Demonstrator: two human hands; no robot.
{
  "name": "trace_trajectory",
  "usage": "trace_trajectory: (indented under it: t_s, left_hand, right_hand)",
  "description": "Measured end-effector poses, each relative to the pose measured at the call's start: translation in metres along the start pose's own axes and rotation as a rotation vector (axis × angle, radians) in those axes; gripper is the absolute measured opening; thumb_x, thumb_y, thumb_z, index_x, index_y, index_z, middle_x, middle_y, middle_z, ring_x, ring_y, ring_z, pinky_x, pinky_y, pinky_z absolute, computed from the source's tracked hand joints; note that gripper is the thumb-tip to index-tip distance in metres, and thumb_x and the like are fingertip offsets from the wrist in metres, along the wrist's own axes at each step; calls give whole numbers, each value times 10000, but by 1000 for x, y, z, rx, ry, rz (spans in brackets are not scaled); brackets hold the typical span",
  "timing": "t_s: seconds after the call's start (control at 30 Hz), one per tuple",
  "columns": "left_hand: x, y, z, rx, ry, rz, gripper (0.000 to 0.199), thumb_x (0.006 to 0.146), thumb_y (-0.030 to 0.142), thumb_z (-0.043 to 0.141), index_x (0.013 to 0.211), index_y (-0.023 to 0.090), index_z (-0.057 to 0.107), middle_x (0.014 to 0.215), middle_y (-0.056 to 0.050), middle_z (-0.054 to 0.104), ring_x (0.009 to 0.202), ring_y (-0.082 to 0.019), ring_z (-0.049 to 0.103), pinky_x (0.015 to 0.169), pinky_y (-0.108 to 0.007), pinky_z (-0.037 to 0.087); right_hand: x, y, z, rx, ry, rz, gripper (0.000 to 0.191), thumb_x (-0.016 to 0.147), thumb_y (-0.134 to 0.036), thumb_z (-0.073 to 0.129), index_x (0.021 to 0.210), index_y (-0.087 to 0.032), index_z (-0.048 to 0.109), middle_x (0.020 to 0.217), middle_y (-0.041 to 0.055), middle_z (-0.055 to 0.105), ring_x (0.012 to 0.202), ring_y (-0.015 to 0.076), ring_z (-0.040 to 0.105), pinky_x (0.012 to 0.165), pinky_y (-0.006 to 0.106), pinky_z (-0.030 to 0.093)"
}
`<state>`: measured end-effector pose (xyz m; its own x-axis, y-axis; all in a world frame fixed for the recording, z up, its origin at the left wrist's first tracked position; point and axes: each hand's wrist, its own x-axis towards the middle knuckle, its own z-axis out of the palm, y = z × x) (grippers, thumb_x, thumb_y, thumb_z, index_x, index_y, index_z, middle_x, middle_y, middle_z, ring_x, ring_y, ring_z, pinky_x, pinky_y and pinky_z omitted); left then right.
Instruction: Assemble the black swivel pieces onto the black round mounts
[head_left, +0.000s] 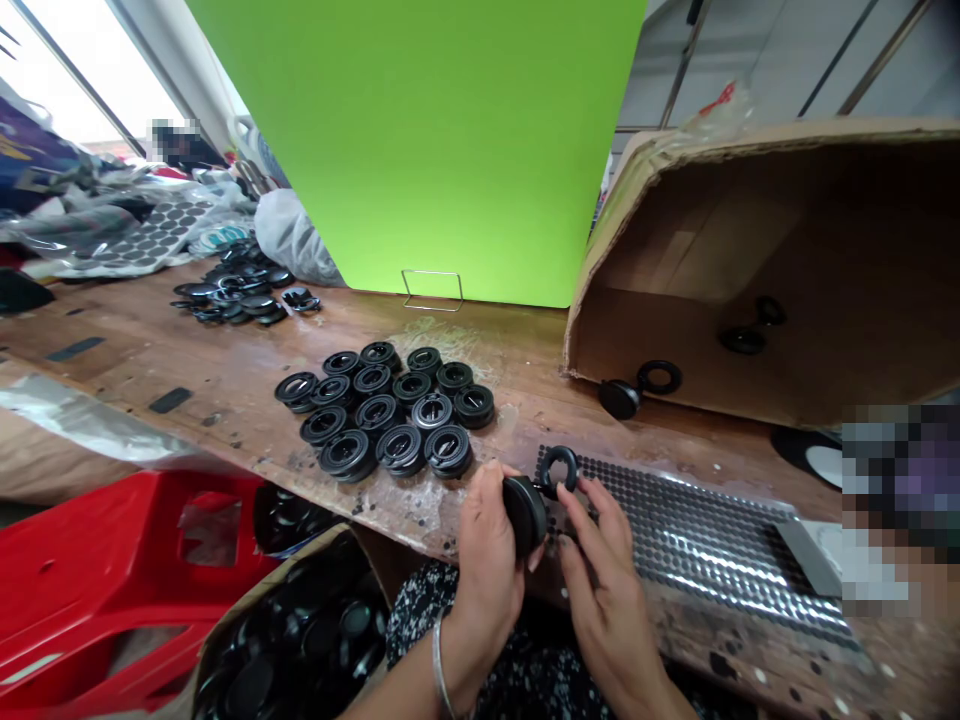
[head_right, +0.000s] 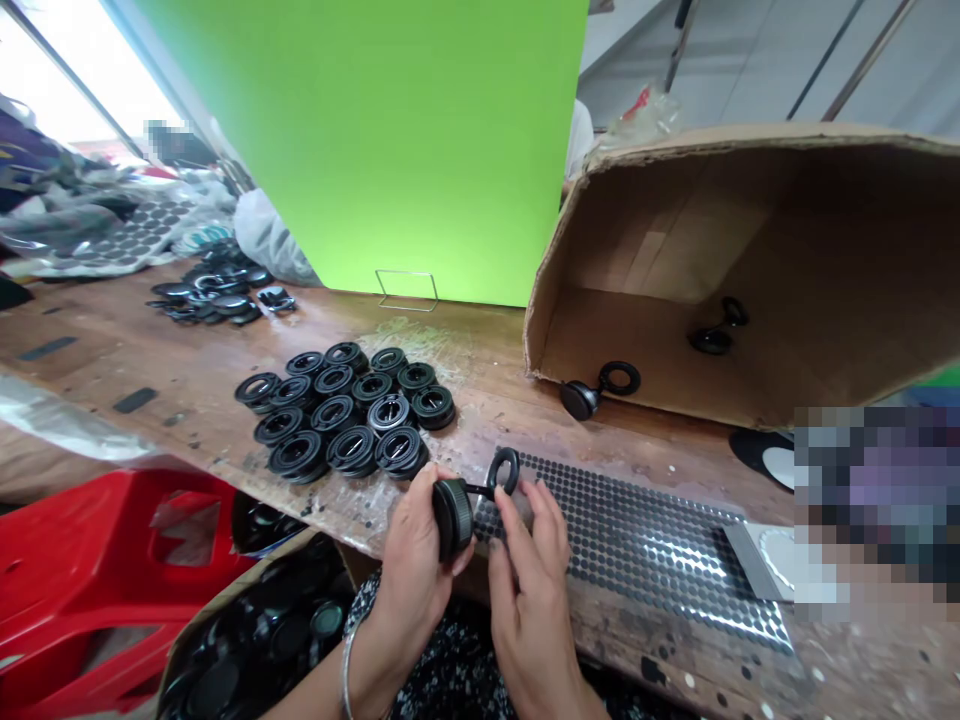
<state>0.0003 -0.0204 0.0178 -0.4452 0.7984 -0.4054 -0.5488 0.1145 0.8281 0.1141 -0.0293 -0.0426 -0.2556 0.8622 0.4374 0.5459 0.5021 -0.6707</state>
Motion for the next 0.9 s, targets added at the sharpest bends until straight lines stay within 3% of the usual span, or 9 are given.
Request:
trace_trajectory:
  t_s: [0.17,0.37,0.5,0.67,0.8,0.9]
  left_hand:
    - [-1,-6,-1,1,-24,27,295,887,493,510,781,218,486,551,72,403,397,-72,331,321,-161,296]
    - [0,-4,-2,24,-7,3,335,849,523,559,755,216,463,586,57,427,433,-80,400,339,-158,328]
    - [7,-3,-5,-92,-60,-76,271,843,481,558,822,216,501,568,67,424,397,-68,337,314,-146,258]
    - [10,-4,-8,-168,-111,-121,255,823,460,581,839,218,505,556,69,422,394,-68,351,319,-137,239]
    - [5,-2,-6,-146,-148,-233,253,807,471,581,824,230,506,526,71,417,361,-72,319,307,-149,215]
    - [-4,1,-5,-45,-234,-289,300,780,505,607,782,212,540,513,56,438,355,-83,343,312,-178,246]
  right_hand:
    - [2,-3,-3,-47,47,-41,476,954,-156,402,1421,-244,434,1515,127,341,1432,327,260,1092,656,309]
    - [-7,1,6,95,-7,136,435,979,-209,380,1398,-268,483,1494,101,385,1390,272,377,1090,525,402]
    - [4,3,-20,175,-25,151,330,976,-265,424,1240,-284,622,1460,71,432,1344,249,438,1092,483,403]
    - [29,4,-48,269,129,258,286,945,-377,501,1150,-246,651,1325,84,564,1247,245,520,1088,481,392]
    - [51,12,-41,500,86,422,367,951,-465,480,1154,-211,651,1228,102,652,1153,238,597,1058,457,431]
    - [66,13,-37,759,-22,476,488,977,-536,359,1098,-178,668,1167,124,685,1069,241,651,960,422,516]
